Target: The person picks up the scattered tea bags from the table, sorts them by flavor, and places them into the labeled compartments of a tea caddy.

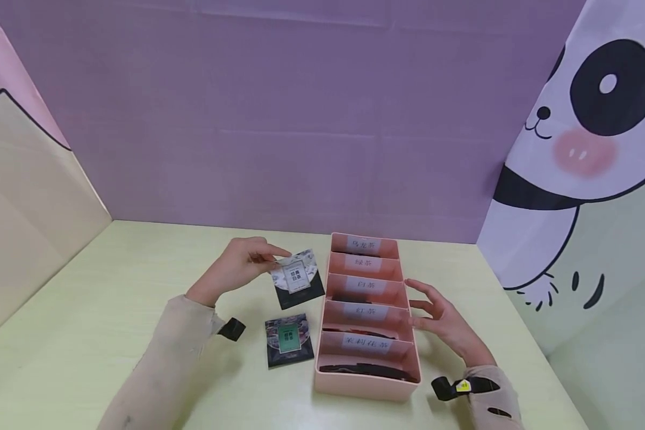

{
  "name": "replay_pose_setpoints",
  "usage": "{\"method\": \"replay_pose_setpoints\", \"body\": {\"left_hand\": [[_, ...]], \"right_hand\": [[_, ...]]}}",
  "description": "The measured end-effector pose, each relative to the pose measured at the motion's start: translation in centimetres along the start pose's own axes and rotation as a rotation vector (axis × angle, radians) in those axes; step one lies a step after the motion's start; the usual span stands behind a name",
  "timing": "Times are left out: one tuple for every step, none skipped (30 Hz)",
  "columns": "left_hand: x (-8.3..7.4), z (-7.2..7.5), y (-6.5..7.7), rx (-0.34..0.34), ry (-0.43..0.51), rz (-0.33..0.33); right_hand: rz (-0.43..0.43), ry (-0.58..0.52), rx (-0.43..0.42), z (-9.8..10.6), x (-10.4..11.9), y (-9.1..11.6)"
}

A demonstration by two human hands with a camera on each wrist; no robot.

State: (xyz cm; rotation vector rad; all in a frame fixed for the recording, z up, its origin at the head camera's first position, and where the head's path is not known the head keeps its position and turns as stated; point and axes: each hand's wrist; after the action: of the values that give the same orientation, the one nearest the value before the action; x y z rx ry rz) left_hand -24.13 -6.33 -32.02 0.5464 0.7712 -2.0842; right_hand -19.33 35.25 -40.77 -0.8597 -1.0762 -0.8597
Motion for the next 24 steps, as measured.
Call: {"method": "replay_pose_setpoints", "body": {"left_hand": [[-0.4, -0.4, -0.4, 0.009, 0.0, -0.015], [-0.8, -0.7, -0.9, 0.018, 0.003, -0.03], [-1.1, -1.1, -1.4, 0.028, 0.005, -0.044], [-1.5, -1.5, -1.9, 0.037, 0.004, -0.058], [-1.8, -1.8, -2.3, 0.045, 0.0, -0.073], [-2.1, -2.2, -2.7, 0.05, -0.002, -0.087], [-2.4, -2.5, -3.1, 0.053, -0.003, -0.096], [-2.7, -2.8, -3.4, 0.051, -0.001, -0.104], [-2.9, -3.1, -3.7, 0.047, -0.005, -0.109], [-3.2, -3.3, -4.0, 0.043, -0.01, -0.113], [-3.5, -3.6, -4.3, 0.036, -0.012, -0.12], [-3.8, -3.9, -4.5, 0.028, -0.012, -0.123], [-4.0, -4.2, -4.7, 0.022, -0.017, -0.125], [-4.2, -4.5, -4.9, 0.018, -0.024, -0.133], [-4.5, -4.9, -5.1, 0.017, -0.032, -0.14], [-4.7, -5.2, -5.3, 0.017, -0.047, -0.153], [-4.9, -5.5, -5.4, 0.021, -0.062, -0.171], [-5.1, -5.8, -5.5, 0.029, -0.087, -0.19], [-5.3, -6.1, -5.6, 0.04, -0.118, -0.215], [-5.5, -6.4, -5.7, 0.051, -0.145, -0.238], [-5.7, -6.7, -5.7, 0.062, -0.172, -0.262], [-5.8, -7.0, -5.8, 0.069, -0.206, -0.295], [-6.0, -7.4, -5.8, 0.072, -0.23, -0.328], [-6.1, -7.7, -5.8, 0.073, -0.251, -0.359]], "right_hand": [[-0.004, 0.006, -0.003, 0.0, 0.0, 0.1], [-0.009, 0.012, -0.008, 0.0, 0.1, 0.1], [-0.012, 0.016, -0.011, 0.0, 0.1, 0.1], [-0.012, 0.02, -0.015, 0.0, 0.1, 0.2], [-0.013, 0.023, -0.019, 0.1, 0.1, 0.2], [-0.014, 0.027, -0.021, 0.1, 0.2, 0.2], [-0.014, 0.031, -0.022, 0.1, 0.2, 0.2], [-0.014, 0.034, -0.022, 0.1, 0.2, 0.1], [-0.013, 0.036, -0.022, 0.2, 0.2, 0.1], [-0.011, 0.038, -0.023, 0.2, 0.2, 0.0], [-0.008, 0.035, -0.022, 0.2, 0.1, 0.0], [-0.005, 0.031, -0.02, 0.2, 0.1, 0.0], [-0.002, 0.026, -0.018, 0.2, 0.1, -0.1], [-0.001, 0.022, -0.017, 0.2, 0.1, -0.1], [0.0, 0.021, -0.017, 0.2, 0.0, -0.1], [-0.001, 0.021, -0.017, 0.2, 0.0, -0.1], [-0.003, 0.021, -0.018, 0.2, 0.0, -0.2], [-0.008, 0.025, -0.02, 0.2, 0.0, -0.2], [-0.012, 0.031, -0.023, 0.2, 0.0, -0.2], [-0.016, 0.037, -0.026, 0.2, 0.0, -0.2], [-0.019, 0.043, -0.028, 0.2, -0.1, -0.2], [-0.019, 0.044, -0.03, 0.2, -0.1, -0.3], [-0.017, 0.041, -0.028, 0.2, -0.1, -0.3], [-0.014, 0.034, -0.026, 0.2, -0.1, -0.3]]}}
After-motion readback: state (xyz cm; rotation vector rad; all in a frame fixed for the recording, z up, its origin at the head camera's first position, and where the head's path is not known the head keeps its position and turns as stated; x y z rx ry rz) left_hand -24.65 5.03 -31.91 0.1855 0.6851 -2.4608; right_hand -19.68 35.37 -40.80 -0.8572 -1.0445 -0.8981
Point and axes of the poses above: each hand's wrist, its own y-axis away from the middle knuckle, its own z-axis out of the back of the hand, x = y × z, and after that the axes turned 4 degrees about -y, right-handed
